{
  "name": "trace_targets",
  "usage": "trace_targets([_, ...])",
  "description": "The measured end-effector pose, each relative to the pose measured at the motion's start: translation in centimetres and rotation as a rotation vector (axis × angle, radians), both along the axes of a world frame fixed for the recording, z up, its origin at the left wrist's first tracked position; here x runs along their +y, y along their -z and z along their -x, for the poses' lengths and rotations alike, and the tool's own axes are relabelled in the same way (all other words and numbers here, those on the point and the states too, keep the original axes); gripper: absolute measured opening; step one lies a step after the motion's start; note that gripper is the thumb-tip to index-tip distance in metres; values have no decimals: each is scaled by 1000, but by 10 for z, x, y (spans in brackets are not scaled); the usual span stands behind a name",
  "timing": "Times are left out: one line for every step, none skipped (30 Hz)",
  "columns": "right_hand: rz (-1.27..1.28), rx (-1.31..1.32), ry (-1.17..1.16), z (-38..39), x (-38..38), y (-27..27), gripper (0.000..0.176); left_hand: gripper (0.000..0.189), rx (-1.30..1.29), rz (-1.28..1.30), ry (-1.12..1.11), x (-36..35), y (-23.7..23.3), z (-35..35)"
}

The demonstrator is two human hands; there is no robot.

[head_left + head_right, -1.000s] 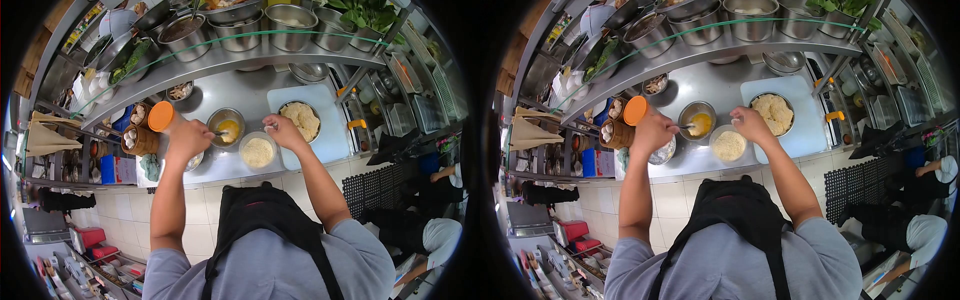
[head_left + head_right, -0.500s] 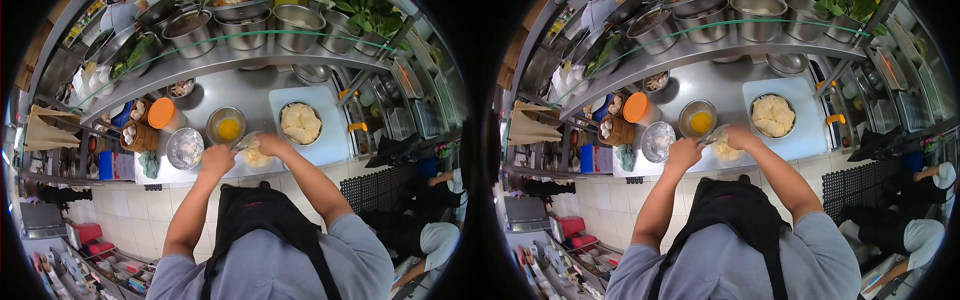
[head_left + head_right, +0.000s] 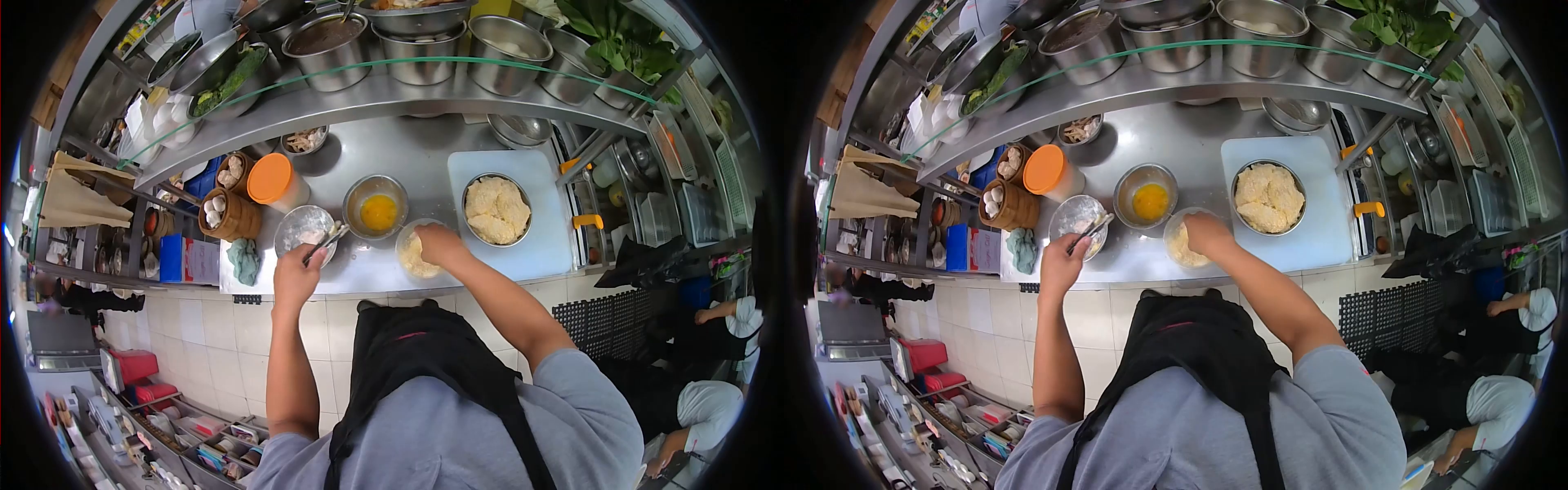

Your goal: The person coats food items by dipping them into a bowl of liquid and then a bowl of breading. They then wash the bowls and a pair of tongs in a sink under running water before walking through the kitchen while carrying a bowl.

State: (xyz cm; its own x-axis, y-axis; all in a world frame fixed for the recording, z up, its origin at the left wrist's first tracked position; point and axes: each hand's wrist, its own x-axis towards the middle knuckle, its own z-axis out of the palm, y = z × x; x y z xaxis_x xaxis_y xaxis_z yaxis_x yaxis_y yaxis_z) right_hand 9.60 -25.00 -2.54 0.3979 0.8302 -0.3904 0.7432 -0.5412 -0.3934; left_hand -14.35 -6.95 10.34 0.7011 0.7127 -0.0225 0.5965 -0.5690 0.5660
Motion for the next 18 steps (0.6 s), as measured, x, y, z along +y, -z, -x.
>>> trace_targets([-10, -76, 78, 5, -3, 0, 50, 26, -41, 8, -22, 2, 0, 6])
trace_targets([-4, -76, 76, 12, -9, 4, 50, 26, -51, 36, -57, 3, 1, 9])
trace_targets([-10, -62, 22, 19, -13, 6, 43, 26, -52, 38, -58, 5, 3, 13])
trace_targets([-20, -49, -31, 21, -15, 8, 36, 26, -72, 23, -67, 6, 5, 16])
trace_targets([-21, -50, -30, 16, -15, 9, 36, 26, -90, 6, -75, 9, 8, 19])
trace_targets([-42, 43, -65, 9, -17, 7, 32, 29, -101, 10, -71, 11, 10, 22])
trace_targets([-62, 137, -100, 3, -17, 7, 28, 29, -99, 11, -72, 14, 12, 25])
trace_targets([-58, 140, -101, -1, -15, 7, 28, 29, -86, 37, -96, 17, 13, 28])
trace_targets([-159, 159, 35, -6, -11, 10, 28, 30, -75, 63, -120, 19, 16, 30])
trace_targets([-259, 176, 173, -10, -10, 13, 28, 32, -81, 89, -122, 21, 18, 32])
trace_targets([-258, 175, 177, -8, -6, 18, 28, 32, -81, 90, -119, 22, 20, 32])
trace_targets([-248, 241, 137, -5, 2, 29, 28, 32, -80, 94, -130, 21, 21, 32])
trace_targets([-237, 307, 97, -2, 9, 35, 29, 32, -79, 98, -140, 21, 20, 30])
trace_targets([-238, 304, 101, 1, 15, 41, 29, 32, -81, 98, -136, 20, 20, 28])
trace_targets([-103, 281, 67, 6, 19, 47, 29, 31, -91, 106, -128, 18, 20, 26])
trace_targets([30, 257, 32, 9, 22, 53, 30, 31, -101, 112, -120, 16, 19, 26])
trace_targets([25, 252, 29, 5, 26, 56, 30, 31, -107, 108, -122, 16, 18, 23])
trace_targets([55, 235, -24, 5, 28, 57, 30, 31, -112, 110, -120, 14, 18, 24])
